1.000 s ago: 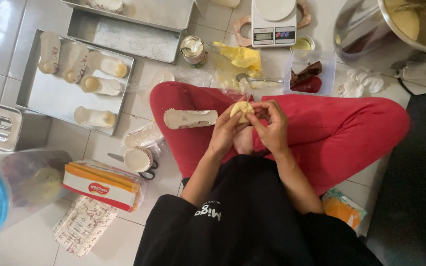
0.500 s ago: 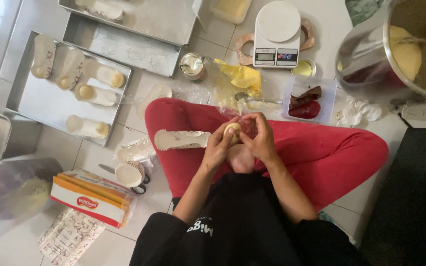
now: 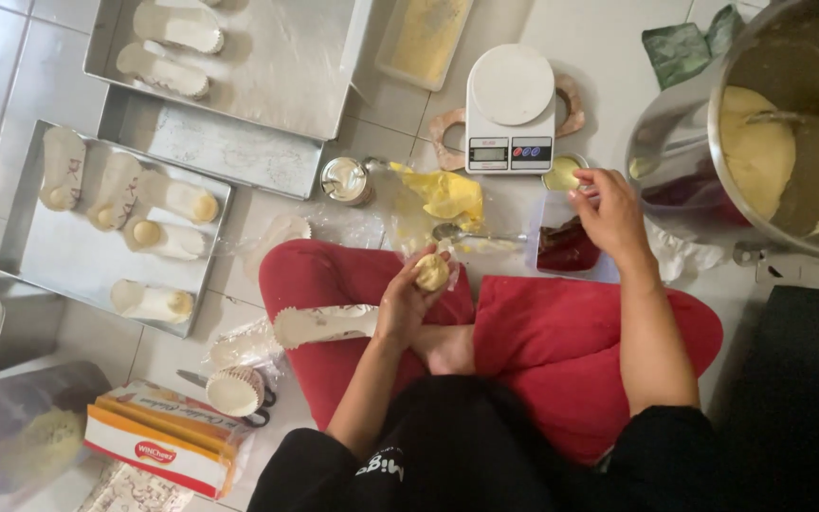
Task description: The person is preparing stuffed pastries by taking dough from a large bowl, flattening it, adding a dark filling, and shaping it into balls before placing them in paper liners on trays.
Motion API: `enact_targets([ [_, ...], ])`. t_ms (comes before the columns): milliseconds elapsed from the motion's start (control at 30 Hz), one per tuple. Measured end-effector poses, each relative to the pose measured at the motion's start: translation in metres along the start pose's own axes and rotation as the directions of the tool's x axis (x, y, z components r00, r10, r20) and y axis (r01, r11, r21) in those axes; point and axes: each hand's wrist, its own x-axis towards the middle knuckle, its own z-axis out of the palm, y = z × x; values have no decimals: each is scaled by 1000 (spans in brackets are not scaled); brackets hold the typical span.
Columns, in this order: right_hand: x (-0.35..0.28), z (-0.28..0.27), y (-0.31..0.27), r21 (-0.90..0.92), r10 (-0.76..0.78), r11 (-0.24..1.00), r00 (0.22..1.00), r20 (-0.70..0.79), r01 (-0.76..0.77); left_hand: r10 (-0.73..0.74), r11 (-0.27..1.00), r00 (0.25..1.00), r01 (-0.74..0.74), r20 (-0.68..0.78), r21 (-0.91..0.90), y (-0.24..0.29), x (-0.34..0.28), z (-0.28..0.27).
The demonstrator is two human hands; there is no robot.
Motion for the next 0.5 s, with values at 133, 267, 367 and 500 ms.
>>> enact_targets([
  [133, 6, 11, 33, -170, 22, 985, 999, -35, -28, 55, 992, 998, -52, -18, 119, -10, 13, -2],
  [267, 9, 30, 49, -282, 113, 954, 994, 11, -105, 140, 974, 987, -123, -81, 188, -16, 23, -4],
  [367, 9, 38, 64, -296, 175, 942, 984, 38, -156, 135, 975, 984, -112, -113, 191, -15, 30, -8],
  [500, 10, 42, 73, -265, 232, 941, 971, 50, -211, 113, 984, 982, -90, -152, 152, -11, 34, -7],
])
